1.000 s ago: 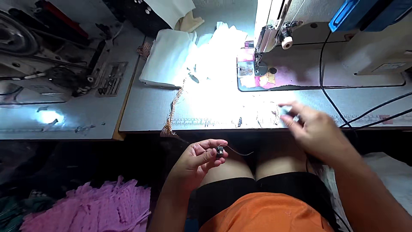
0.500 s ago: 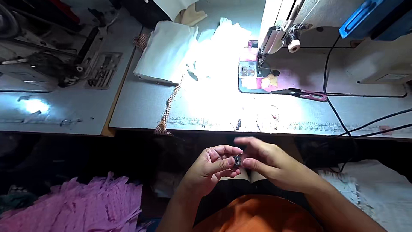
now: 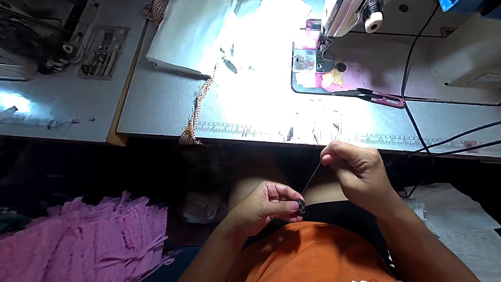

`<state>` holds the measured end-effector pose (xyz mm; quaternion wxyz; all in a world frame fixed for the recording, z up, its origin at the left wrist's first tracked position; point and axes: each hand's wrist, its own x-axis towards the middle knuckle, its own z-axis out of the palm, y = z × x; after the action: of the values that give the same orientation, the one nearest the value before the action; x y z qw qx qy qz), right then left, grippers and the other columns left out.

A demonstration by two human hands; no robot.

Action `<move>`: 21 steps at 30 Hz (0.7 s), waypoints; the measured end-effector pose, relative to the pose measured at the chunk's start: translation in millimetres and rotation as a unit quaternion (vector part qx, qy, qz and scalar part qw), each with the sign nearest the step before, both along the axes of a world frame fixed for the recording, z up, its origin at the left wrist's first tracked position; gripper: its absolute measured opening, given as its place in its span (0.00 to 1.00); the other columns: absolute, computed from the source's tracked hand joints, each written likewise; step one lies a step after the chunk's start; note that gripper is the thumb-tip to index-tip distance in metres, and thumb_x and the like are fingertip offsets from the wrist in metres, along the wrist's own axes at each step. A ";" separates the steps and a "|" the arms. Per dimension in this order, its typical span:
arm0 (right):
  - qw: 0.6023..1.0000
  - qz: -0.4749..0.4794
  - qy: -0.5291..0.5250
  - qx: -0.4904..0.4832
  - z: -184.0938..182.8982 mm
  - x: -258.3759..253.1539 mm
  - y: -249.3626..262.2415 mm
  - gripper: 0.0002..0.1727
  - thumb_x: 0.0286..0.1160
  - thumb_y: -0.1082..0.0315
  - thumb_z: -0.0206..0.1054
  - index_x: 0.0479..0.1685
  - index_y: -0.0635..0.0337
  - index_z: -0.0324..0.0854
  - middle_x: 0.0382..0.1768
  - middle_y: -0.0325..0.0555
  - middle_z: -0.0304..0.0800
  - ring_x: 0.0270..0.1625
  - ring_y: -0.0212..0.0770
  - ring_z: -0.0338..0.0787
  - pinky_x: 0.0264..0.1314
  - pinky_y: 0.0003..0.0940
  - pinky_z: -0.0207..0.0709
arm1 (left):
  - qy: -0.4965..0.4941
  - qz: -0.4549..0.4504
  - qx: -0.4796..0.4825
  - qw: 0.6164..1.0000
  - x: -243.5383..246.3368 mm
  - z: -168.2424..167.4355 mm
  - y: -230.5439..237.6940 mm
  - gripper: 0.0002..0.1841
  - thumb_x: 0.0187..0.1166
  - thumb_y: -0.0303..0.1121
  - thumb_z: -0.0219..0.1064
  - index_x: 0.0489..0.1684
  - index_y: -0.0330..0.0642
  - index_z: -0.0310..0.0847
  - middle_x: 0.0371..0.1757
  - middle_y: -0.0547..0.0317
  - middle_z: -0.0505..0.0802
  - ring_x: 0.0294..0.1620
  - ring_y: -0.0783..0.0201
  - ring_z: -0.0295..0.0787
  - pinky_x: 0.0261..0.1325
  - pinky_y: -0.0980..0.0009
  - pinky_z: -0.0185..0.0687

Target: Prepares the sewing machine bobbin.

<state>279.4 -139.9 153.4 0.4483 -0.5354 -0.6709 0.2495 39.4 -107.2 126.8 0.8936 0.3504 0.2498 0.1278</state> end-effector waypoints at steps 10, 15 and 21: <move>0.937 0.101 0.181 -0.281 -116.7 -42.7 1.4 0.16 0.86 0.68 0.56 0.33 0.64 0.86 0.30 0.34 0.86 0.35 0.21 0.81 0.43 0.21 0.76 | -0.154 0.127 -0.088 0.976 -19.5 -31.5 5.1 0.10 0.83 0.39 0.69 0.49 0.44 0.91 0.46 0.63 0.95 0.46 0.75 0.92 0.53 0.82 0.85; 0.890 0.115 -0.160 -0.410 -99.0 -47.7 9.2 0.24 0.93 0.55 0.49 0.68 0.60 0.84 0.60 0.58 0.92 0.68 0.57 0.89 0.72 0.61 0.76 | -0.032 0.376 -0.216 0.900 -11.4 -70.2 42.6 0.19 0.95 0.32 0.42 0.42 0.39 0.80 0.35 0.56 0.92 0.34 0.71 0.93 0.42 0.81 0.90; 0.988 0.034 -0.150 0.030 -46.5 -10.0 -7.0 0.15 0.88 0.58 0.59 0.51 0.56 0.89 0.36 0.41 0.90 0.41 0.38 0.88 0.47 0.35 0.82 | 0.113 0.517 -0.116 0.841 3.5 -82.7 109.0 0.10 0.93 0.29 0.44 0.54 0.44 0.73 0.39 0.60 0.91 0.38 0.69 0.91 0.42 0.71 0.91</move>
<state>269.4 -146.9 106.9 0.3497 -0.5297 -0.7557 0.1613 43.0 1.8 44.2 0.6974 0.0764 0.5066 0.5011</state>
